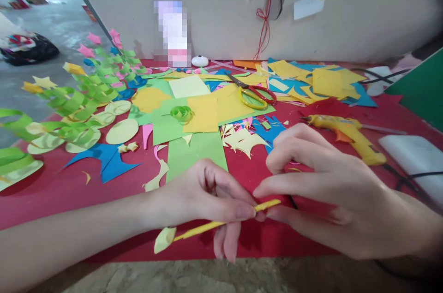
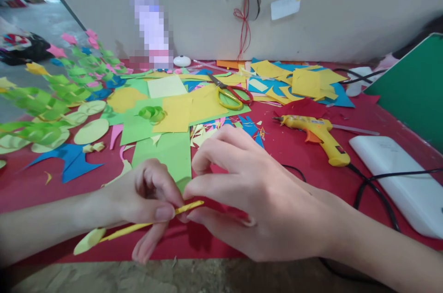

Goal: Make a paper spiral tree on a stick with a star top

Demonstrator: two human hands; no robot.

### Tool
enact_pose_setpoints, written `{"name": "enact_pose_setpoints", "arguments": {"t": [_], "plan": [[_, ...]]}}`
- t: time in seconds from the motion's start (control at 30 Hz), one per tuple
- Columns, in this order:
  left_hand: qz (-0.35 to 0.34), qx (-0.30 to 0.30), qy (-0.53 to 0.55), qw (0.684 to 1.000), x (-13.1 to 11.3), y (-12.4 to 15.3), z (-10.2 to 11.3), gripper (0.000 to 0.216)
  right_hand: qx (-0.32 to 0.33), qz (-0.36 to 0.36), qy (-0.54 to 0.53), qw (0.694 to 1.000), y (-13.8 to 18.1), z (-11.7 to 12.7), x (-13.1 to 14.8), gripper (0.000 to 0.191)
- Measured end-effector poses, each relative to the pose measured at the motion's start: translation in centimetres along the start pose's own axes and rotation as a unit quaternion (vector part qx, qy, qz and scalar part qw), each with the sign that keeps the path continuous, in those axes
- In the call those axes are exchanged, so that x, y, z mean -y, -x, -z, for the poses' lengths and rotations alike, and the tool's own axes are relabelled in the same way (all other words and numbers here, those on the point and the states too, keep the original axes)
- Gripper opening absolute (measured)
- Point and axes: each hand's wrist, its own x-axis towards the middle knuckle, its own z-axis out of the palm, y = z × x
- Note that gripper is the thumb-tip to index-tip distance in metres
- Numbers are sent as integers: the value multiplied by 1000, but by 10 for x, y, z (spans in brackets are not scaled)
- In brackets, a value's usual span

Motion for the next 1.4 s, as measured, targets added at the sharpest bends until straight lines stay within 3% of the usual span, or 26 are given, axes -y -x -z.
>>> {"name": "enact_pose_setpoints", "arguments": {"t": [0.2,0.57,1.1,1.4], "plan": [[2,-12,-4,1000,-2,0,-2,16,-23,5,-7,1000,-3,-1,0,11],[13,32,-7,999,-2,2,-1,21,-50,19,42,998,2,0,3,19],[2,5,-28,1000,5,3,2,21,-95,42,94,990,-2,0,5,18],[15,41,-9,999,1,1,-1,26,-99,57,129,985,-3,-3,3,23]]}}
